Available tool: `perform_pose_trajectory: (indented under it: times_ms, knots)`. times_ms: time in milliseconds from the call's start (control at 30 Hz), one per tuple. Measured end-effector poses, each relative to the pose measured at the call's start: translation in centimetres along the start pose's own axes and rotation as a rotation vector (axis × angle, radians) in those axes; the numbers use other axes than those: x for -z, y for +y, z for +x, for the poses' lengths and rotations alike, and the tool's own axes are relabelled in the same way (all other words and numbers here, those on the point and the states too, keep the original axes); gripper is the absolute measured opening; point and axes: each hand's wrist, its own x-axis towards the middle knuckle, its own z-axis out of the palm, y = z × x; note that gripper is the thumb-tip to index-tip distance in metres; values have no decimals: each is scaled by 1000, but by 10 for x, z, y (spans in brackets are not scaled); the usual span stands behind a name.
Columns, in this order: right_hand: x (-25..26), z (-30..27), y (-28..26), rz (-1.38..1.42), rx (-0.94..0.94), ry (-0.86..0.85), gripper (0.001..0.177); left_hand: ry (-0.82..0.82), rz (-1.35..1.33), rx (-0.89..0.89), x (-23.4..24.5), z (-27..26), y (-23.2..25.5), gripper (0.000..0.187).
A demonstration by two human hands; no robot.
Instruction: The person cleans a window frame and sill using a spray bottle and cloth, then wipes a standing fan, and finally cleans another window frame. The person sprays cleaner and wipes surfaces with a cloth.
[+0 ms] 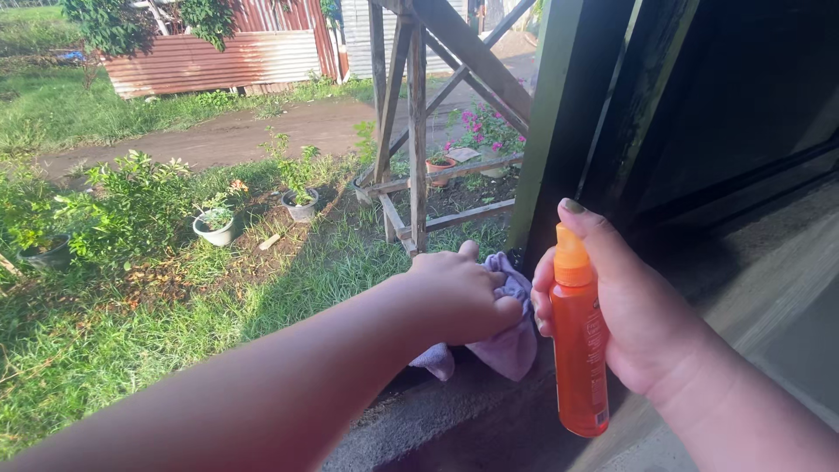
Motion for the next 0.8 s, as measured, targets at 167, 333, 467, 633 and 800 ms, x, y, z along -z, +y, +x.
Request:
perform_pose_trajectory:
  times_ms: [167, 333, 467, 633, 800]
  knots:
    - [2, 2, 6, -5, -3, 2, 62, 21, -102, 86, -2, -18, -3, 53]
    - [8, 9, 19, 69, 66, -131, 63, -42, -144, 212, 8, -83, -17, 52]
    - [2, 14, 26, 78, 50, -126, 62, -58, -174, 414, 3, -167, -44, 53]
    - [-36, 16, 34, 17, 47, -158, 57, 10, -68, 591, -13, -285, -83, 52]
    - [-55, 13, 32, -158, -52, -245, 63, -232, 63, 951, -1, -356, -97, 48]
